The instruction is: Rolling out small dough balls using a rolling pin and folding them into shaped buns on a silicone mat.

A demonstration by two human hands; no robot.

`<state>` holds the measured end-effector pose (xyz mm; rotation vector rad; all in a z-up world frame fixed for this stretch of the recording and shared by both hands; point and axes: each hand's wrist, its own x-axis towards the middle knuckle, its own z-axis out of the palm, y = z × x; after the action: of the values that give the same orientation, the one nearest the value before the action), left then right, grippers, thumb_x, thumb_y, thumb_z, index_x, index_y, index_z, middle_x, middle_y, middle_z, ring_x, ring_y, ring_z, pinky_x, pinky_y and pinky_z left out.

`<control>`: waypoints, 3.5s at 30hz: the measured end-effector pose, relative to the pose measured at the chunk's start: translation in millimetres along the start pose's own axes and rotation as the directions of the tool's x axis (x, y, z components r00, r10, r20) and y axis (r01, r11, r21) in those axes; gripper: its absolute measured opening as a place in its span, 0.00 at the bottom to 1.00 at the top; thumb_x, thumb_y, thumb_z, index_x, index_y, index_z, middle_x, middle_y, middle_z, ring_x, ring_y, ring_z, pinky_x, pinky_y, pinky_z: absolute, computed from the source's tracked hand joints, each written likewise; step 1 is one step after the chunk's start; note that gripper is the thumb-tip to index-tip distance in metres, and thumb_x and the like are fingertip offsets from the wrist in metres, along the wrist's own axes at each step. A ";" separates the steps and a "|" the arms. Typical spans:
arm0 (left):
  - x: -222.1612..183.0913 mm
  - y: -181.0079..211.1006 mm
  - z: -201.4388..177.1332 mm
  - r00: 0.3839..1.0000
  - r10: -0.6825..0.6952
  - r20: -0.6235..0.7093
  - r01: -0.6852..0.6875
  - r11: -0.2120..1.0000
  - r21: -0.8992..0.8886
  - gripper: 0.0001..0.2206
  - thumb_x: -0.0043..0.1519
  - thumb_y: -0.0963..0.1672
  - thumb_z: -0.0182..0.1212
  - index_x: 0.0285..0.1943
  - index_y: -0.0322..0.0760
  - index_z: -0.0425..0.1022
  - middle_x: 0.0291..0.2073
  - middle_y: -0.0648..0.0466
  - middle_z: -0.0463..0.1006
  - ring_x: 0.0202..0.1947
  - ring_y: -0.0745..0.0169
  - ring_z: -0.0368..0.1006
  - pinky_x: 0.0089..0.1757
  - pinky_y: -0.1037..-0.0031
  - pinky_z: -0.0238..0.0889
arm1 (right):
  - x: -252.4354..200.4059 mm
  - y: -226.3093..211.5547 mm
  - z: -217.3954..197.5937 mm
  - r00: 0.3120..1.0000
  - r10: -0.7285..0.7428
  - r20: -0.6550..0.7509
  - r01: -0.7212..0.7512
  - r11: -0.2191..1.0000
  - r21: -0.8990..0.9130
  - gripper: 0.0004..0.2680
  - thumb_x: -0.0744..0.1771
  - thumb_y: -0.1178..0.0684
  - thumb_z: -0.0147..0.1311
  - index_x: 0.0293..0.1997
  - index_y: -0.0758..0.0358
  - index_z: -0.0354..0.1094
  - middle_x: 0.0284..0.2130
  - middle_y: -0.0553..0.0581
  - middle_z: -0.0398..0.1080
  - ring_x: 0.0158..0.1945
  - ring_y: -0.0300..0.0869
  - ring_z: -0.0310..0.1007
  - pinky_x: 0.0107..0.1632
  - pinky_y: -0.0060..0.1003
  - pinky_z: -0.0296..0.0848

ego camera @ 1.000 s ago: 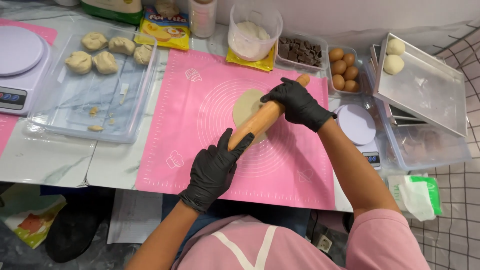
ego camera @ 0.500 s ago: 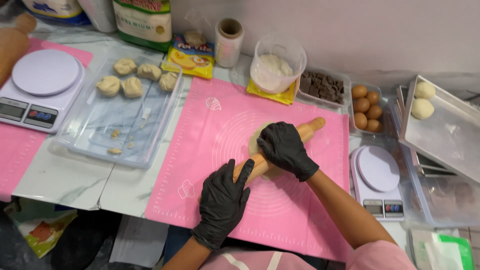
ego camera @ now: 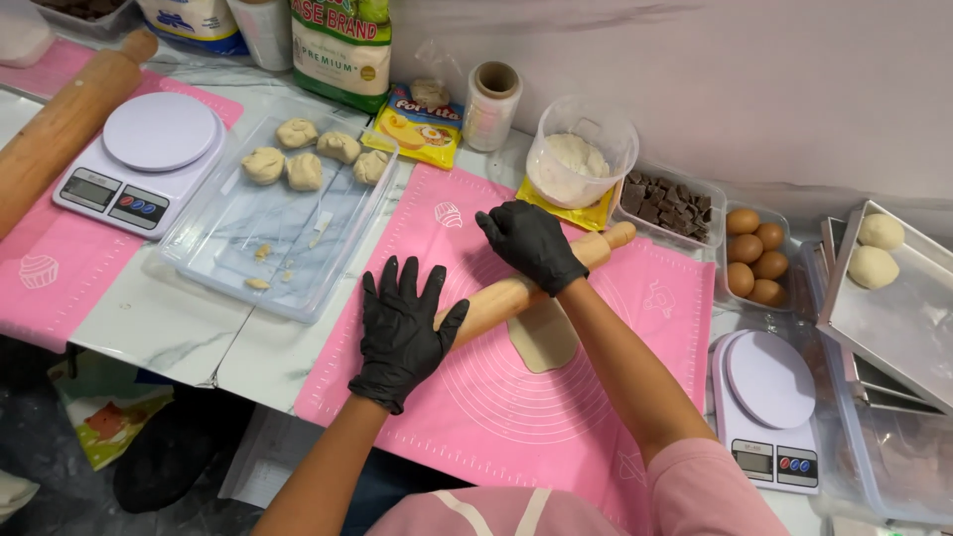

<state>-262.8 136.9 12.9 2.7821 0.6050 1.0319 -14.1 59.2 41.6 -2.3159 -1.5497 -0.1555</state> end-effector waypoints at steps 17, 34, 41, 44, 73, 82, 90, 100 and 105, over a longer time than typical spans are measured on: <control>-59.4 67.1 -89.9 0.808 0.494 0.320 -0.421 0.865 -0.272 0.51 0.55 0.69 0.59 0.83 0.50 0.47 0.81 0.44 0.41 0.80 0.39 0.34 0.67 0.32 0.19 | -178.8 -50.8 -83.2 0.990 -0.032 -0.134 0.023 0.997 -0.075 0.23 0.71 0.41 0.40 0.75 0.62 0.53 0.71 0.69 0.57 0.74 0.57 0.57 0.76 0.64 0.40; 18.2 -15.1 -0.9 0.986 0.040 0.160 -0.028 0.997 -0.075 0.33 0.68 0.59 0.51 0.83 0.54 0.54 0.68 0.43 0.68 0.65 0.44 0.67 0.68 0.46 0.41 | 13.3 -4.0 10.9 0.804 -0.266 -0.532 0.281 0.958 -0.055 0.06 0.68 0.44 0.61 0.32 0.47 0.74 0.39 0.41 0.75 0.45 0.40 0.76 0.43 0.36 0.75; 44.2 13.5 10.5 0.896 0.180 0.407 -0.148 0.983 -0.109 0.48 0.51 0.63 0.67 0.82 0.56 0.52 0.60 0.44 0.73 0.43 0.39 0.80 0.43 0.53 0.72 | -58.3 -34.3 -133.8 0.802 -0.047 -0.595 0.242 0.937 0.251 0.04 0.70 0.58 0.61 0.36 0.60 0.79 0.39 0.58 0.78 0.44 0.56 0.78 0.51 0.46 0.75; 38.9 -2.4 59.2 0.952 0.236 0.196 -0.259 0.961 0.102 0.50 0.46 0.64 0.70 0.79 0.52 0.60 0.35 0.48 0.74 0.27 0.46 0.74 0.29 0.55 0.68 | -116.9 -19.1 -164.1 0.811 0.058 -0.582 0.122 0.956 0.267 0.04 0.71 0.60 0.62 0.39 0.63 0.79 0.39 0.62 0.78 0.46 0.58 0.78 0.53 0.47 0.74; 67.6 99.3 -10.1 0.686 0.716 0.132 -0.514 0.604 -0.609 0.35 0.66 0.54 0.57 0.80 0.35 0.55 0.74 0.38 0.61 0.72 0.34 0.57 0.64 0.47 0.52 | -339.9 -112.2 -163.8 0.115 0.951 0.286 -0.993 0.106 0.047 0.36 0.62 0.30 0.57 0.78 0.22 0.37 0.62 0.49 0.69 0.61 0.52 0.71 0.58 0.45 0.69; 47.7 86.1 82.8 0.589 0.706 0.393 -0.534 0.706 -0.465 0.42 0.66 0.63 0.44 0.84 0.44 0.41 0.80 0.44 0.45 0.79 0.40 0.40 0.70 0.40 0.22 | -335.7 -60.2 -105.5 0.398 0.877 -0.268 -0.914 0.353 -0.199 0.28 0.66 0.32 0.54 0.73 0.46 0.52 0.47 0.59 0.73 0.51 0.54 0.76 0.50 0.49 0.75; 54.7 83.5 103.3 0.589 0.694 0.415 -0.489 0.714 -0.501 0.39 0.68 0.65 0.37 0.83 0.47 0.46 0.80 0.47 0.49 0.79 0.43 0.41 0.70 0.38 0.19 | -317.1 -35.7 -113.5 0.605 0.770 -0.201 -0.717 0.418 -0.558 0.30 0.63 0.35 0.58 0.75 0.43 0.55 0.59 0.70 0.67 0.51 0.65 0.76 0.44 0.55 0.79; 52.0 77.6 103.3 0.615 0.699 0.364 -0.490 0.701 -0.518 0.35 0.69 0.61 0.42 0.83 0.48 0.45 0.81 0.52 0.45 0.80 0.44 0.38 0.71 0.43 0.20 | -176.6 116.2 -76.0 0.438 0.734 -0.519 -0.832 0.550 0.075 0.13 0.67 0.34 0.57 0.55 0.36 0.75 0.48 0.51 0.76 0.55 0.51 0.75 0.58 0.46 0.73; 51.9 74.9 101.9 0.606 0.705 0.369 -0.466 0.690 -0.554 0.34 0.70 0.60 0.42 0.83 0.49 0.45 0.81 0.53 0.44 0.79 0.45 0.38 0.72 0.45 0.20 | -127.7 251.3 -36.2 0.303 0.851 -0.429 -0.911 0.390 0.132 0.14 0.61 0.26 0.60 0.46 0.27 0.78 0.36 0.43 0.80 0.47 0.44 0.80 0.47 0.41 0.79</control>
<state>-136.6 92.7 -15.6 2.6935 -0.6221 0.2540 168.3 -150.7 -17.0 -2.6243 0.1374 -0.4547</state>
